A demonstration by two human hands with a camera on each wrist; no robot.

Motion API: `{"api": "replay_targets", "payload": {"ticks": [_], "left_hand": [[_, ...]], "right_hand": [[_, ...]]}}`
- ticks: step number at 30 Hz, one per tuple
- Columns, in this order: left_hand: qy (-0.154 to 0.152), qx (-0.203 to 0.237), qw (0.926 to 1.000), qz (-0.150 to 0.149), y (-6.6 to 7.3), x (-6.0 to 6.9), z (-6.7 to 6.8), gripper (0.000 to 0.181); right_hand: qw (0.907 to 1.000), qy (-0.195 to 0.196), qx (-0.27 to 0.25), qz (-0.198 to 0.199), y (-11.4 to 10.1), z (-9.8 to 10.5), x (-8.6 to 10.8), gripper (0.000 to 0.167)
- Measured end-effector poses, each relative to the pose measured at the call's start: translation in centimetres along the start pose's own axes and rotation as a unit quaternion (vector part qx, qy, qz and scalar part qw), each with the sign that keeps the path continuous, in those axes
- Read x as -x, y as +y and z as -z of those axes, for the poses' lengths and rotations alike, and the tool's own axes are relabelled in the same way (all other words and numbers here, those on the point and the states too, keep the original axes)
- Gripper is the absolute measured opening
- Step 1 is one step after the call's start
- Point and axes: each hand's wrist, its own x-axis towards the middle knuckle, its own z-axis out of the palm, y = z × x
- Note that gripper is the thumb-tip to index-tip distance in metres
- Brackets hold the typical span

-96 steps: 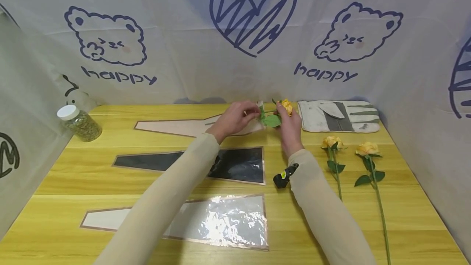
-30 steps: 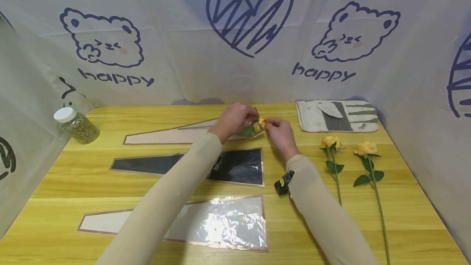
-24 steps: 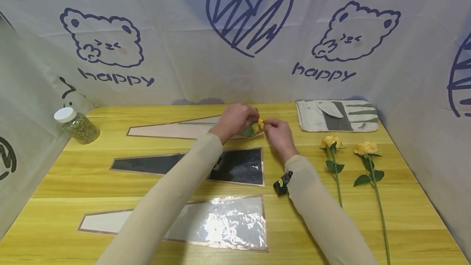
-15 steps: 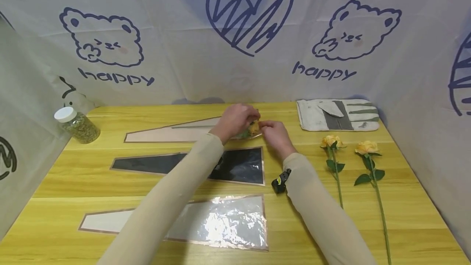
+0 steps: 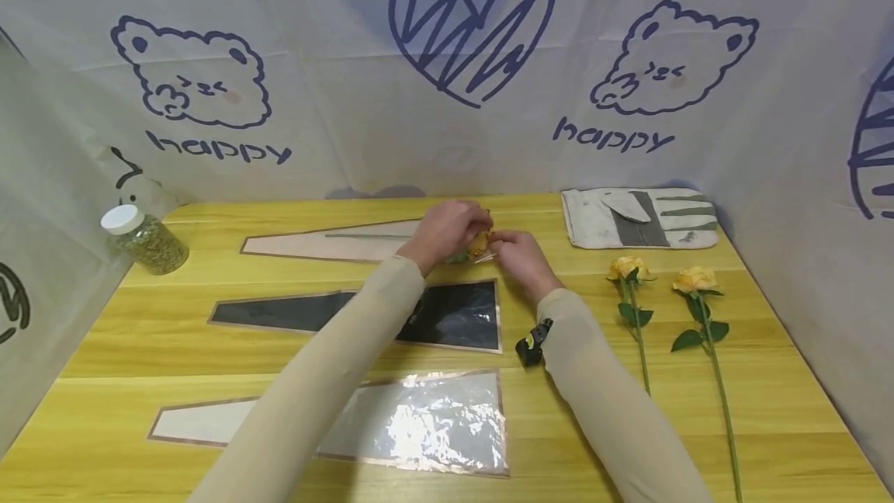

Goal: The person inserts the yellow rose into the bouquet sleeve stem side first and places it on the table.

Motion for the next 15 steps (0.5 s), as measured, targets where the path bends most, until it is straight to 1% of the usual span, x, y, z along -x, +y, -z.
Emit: {"api": "replay_targets", "payload": {"ticks": [3,5,7,10,13,15], "left_hand": [[0.007,0.001,1.0000,0.000,-0.22,0.08,-0.15,0.023],[0.011,0.007,0.9999,0.003,-0.32,0.11,-0.16,0.023],[0.011,0.012,0.9998,0.007,-0.39,0.16,-0.16,0.024],[0.005,0.017,0.9998,0.012,-0.40,0.24,-0.07,0.026],[-0.006,0.014,0.9997,0.017,-0.41,0.29,-0.02,0.028],[-0.013,0.022,0.9994,0.023,-0.43,0.26,0.01,0.031]], "right_hand": [[0.9993,-0.029,0.022,0.001,-0.23,0.12,0.02,0.043],[0.9987,-0.040,0.031,0.005,-0.38,0.19,0.05,0.045],[0.9989,-0.033,0.032,0.007,-0.51,0.24,0.14,0.044],[0.9992,-0.012,0.035,0.012,-0.55,0.35,0.27,0.043],[0.9986,0.003,0.049,0.021,-0.46,0.48,0.36,0.041],[0.9977,0.011,0.060,0.030,-0.34,0.54,0.37,0.040]]}}
